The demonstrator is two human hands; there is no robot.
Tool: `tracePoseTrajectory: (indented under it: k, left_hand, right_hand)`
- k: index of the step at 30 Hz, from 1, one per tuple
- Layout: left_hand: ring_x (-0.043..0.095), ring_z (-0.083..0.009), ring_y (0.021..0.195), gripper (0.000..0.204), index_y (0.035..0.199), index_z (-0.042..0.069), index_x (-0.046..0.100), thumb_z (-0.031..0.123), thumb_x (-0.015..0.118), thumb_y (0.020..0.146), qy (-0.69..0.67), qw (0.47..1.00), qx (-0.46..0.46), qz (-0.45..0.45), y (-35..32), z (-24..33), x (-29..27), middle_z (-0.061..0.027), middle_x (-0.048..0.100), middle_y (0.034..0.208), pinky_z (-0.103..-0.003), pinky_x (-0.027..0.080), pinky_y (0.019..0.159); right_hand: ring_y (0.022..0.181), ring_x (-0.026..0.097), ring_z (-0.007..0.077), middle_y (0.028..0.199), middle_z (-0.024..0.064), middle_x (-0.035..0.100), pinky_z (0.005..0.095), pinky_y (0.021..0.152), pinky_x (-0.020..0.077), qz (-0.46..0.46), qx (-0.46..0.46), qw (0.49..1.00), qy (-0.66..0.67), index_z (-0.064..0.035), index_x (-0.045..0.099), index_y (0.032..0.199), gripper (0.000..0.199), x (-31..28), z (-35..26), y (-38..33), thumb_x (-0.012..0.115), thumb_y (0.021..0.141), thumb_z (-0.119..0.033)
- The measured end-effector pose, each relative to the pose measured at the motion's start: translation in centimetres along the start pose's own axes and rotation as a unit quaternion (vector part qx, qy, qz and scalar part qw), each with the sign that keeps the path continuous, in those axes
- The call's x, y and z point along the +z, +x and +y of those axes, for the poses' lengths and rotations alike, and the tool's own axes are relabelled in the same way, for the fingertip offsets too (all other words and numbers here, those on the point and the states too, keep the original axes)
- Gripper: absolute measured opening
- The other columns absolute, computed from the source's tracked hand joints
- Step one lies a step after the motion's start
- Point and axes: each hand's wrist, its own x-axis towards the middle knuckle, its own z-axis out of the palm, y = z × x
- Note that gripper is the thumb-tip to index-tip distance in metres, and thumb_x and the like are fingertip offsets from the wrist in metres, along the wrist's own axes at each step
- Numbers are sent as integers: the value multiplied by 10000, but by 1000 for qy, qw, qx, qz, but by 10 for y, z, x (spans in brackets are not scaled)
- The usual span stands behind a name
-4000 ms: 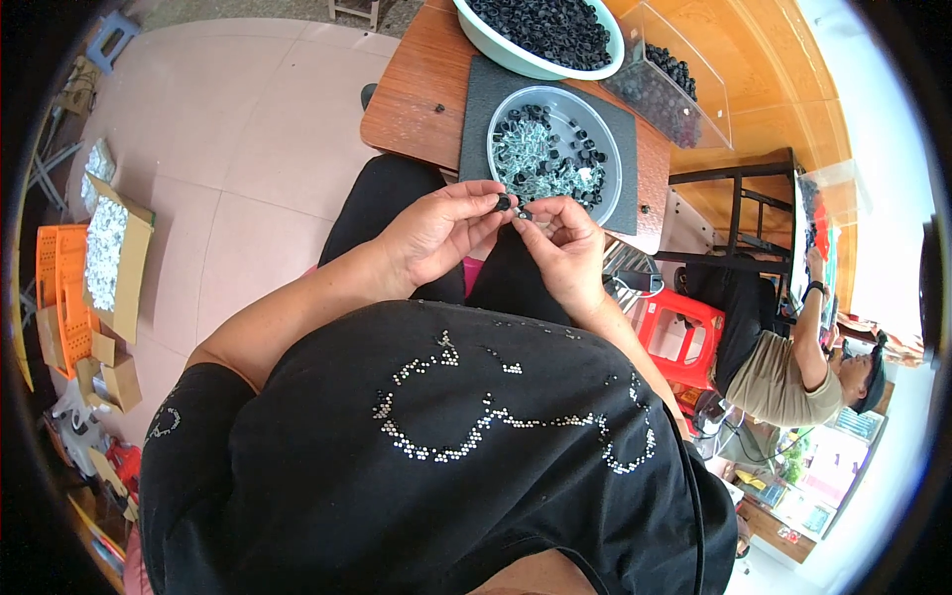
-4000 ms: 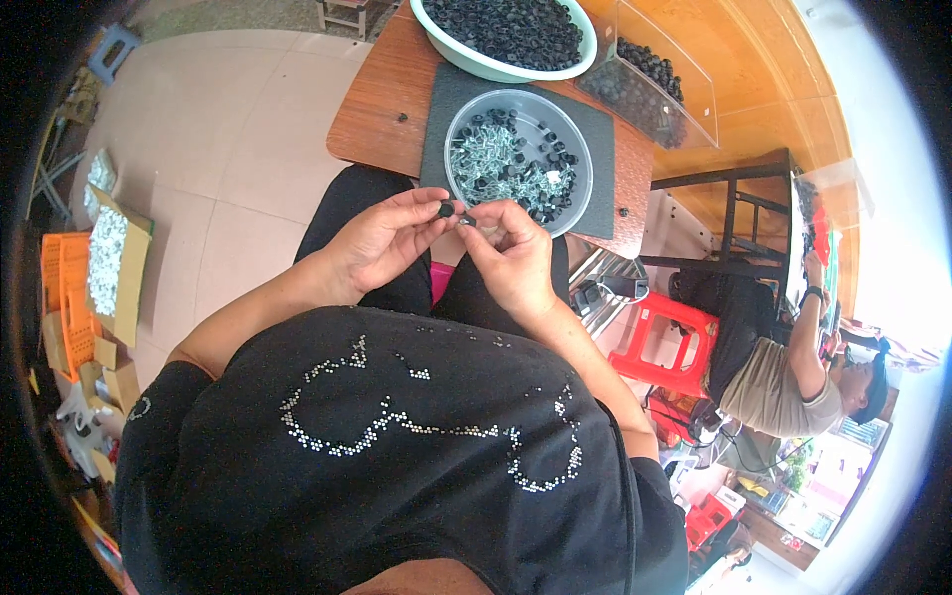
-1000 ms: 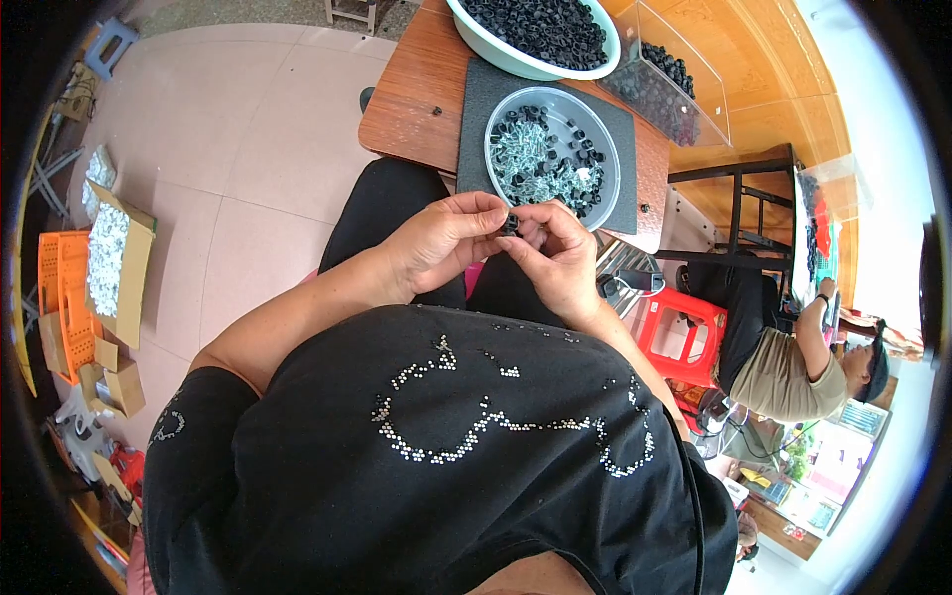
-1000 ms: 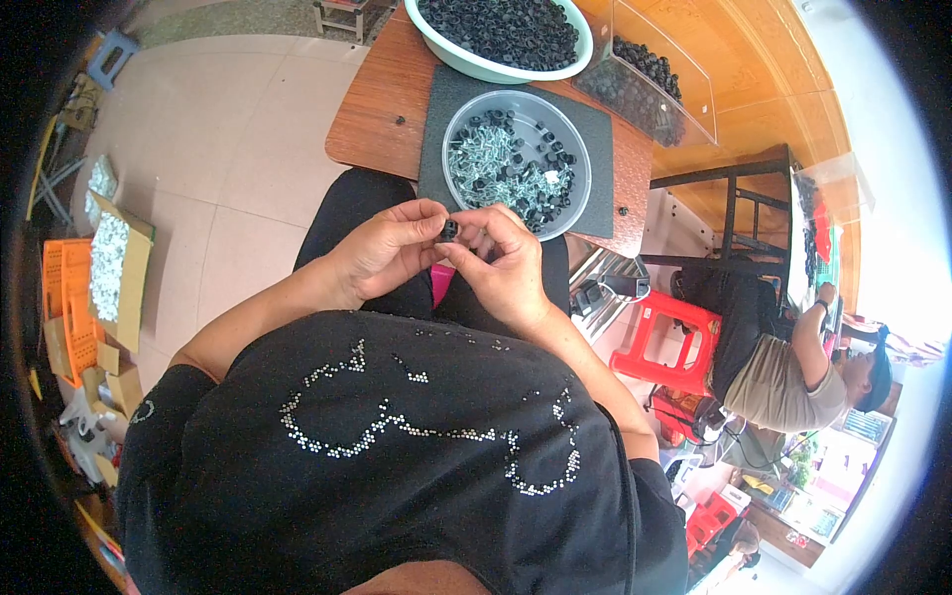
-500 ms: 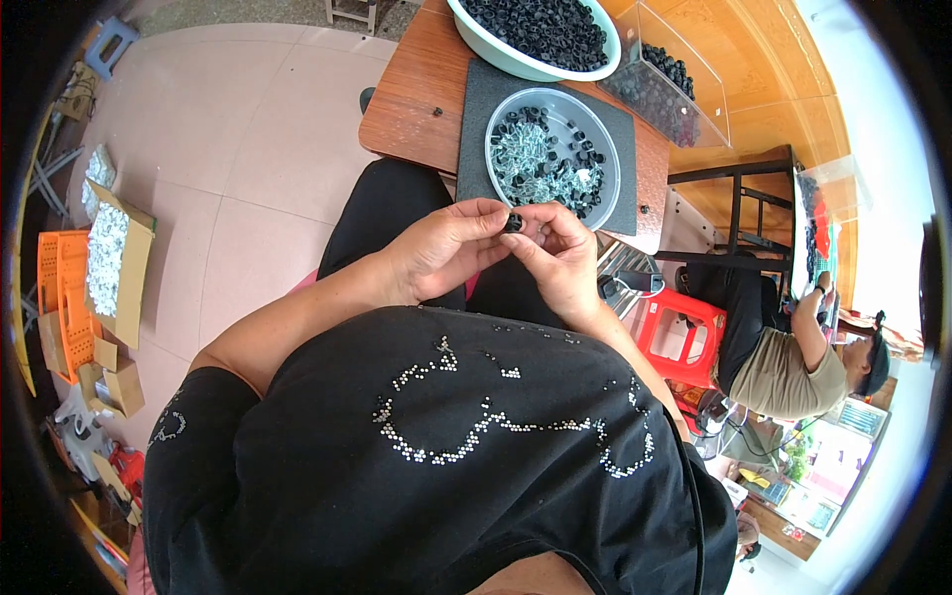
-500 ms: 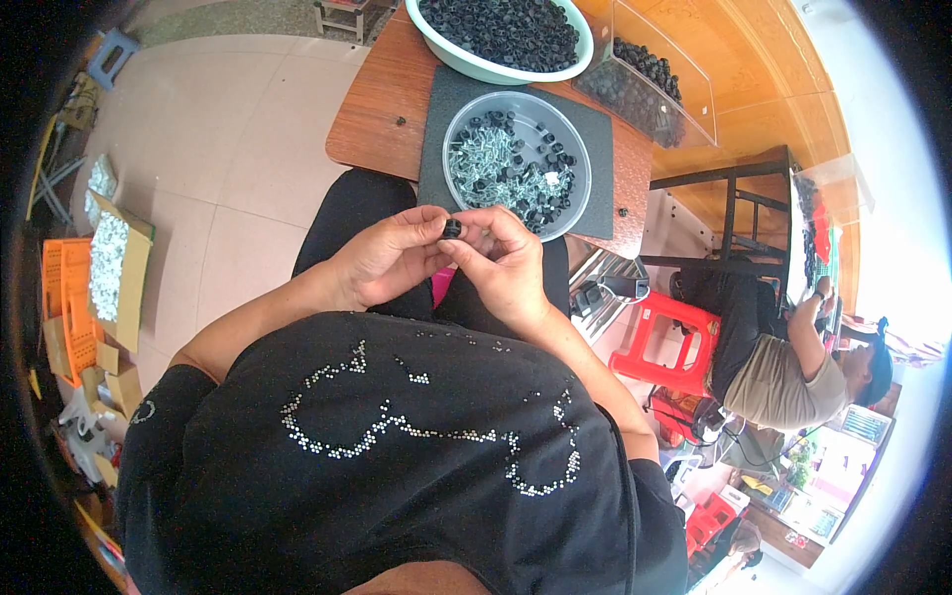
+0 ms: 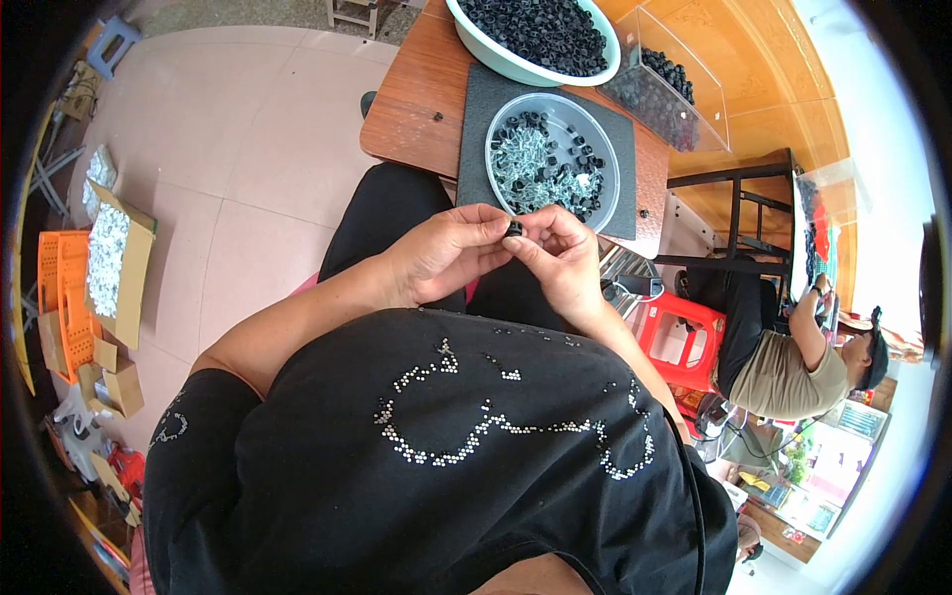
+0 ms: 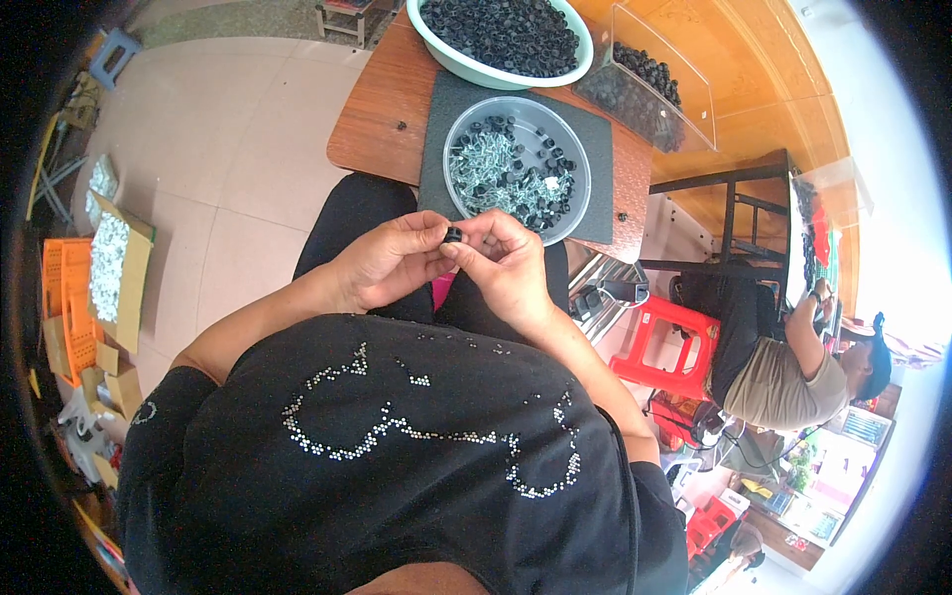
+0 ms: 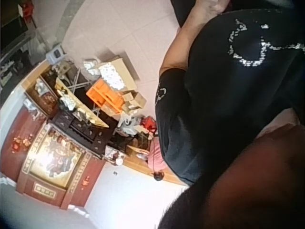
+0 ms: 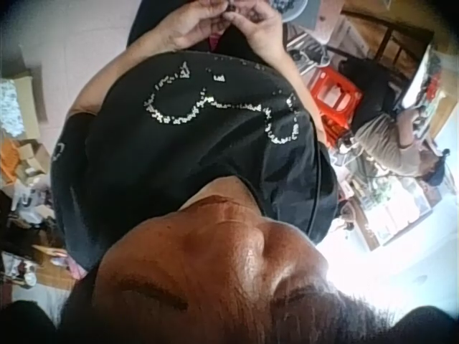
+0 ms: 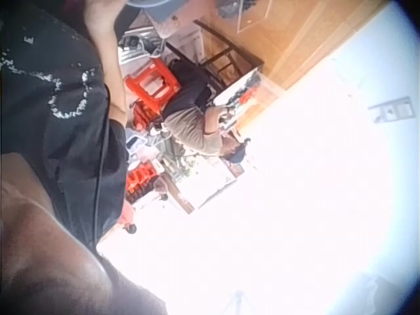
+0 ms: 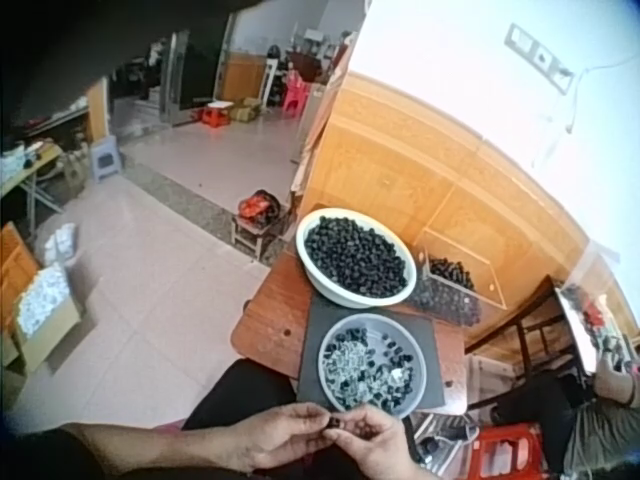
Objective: The person repeatedly picks up small pins and caps from a tray and fits them together by hand.
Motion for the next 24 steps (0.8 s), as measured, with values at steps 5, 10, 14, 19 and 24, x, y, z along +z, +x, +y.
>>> tracePoseTrajectory:
  k: [5,10,14,19,24]
  left_hand:
    - [567,-136,927,117,953,53,568,160,552,909,20,999,-3,36,-1,1,6,-51,597,928,-297,445,919]
    - [553,-132,964,122,964,35,576,140,558,904,-2,999,-4,48,-1,-4,2,-57,592,986,-291,424,939]
    - [553,-127,962,143,976,36,574,162,545,914,3,999,-7,39,-2,-4,3,-54,591,989,-292,421,937]
    - [575,-138,935,170,1020,45,568,180,519,929,29,997,-16,73,0,-2,6,-69,608,986,-297,455,889]
    - [579,-141,923,257,1142,47,551,188,515,930,79,988,11,134,3,5,-1,-71,611,1063,-291,469,844]
  right_hand:
    - [625,462,9,729,-40,506,159,531,376,12,-37,998,-54,-23,609,893,145,-4,12,0,689,778,15]
    - [606,448,18,719,-28,488,169,518,369,24,-91,984,-154,-26,602,837,132,-2,7,2,703,759,5]
    - [651,407,36,745,-32,456,186,559,335,9,-110,969,-222,-33,572,837,144,-4,9,3,678,770,38]
    - [646,436,35,752,-36,492,181,562,355,-21,-50,993,-103,-38,567,870,147,-11,10,4,666,783,27]
    - [623,524,49,723,-13,590,188,542,420,70,114,988,77,-58,587,888,94,-52,15,28,649,817,-60]
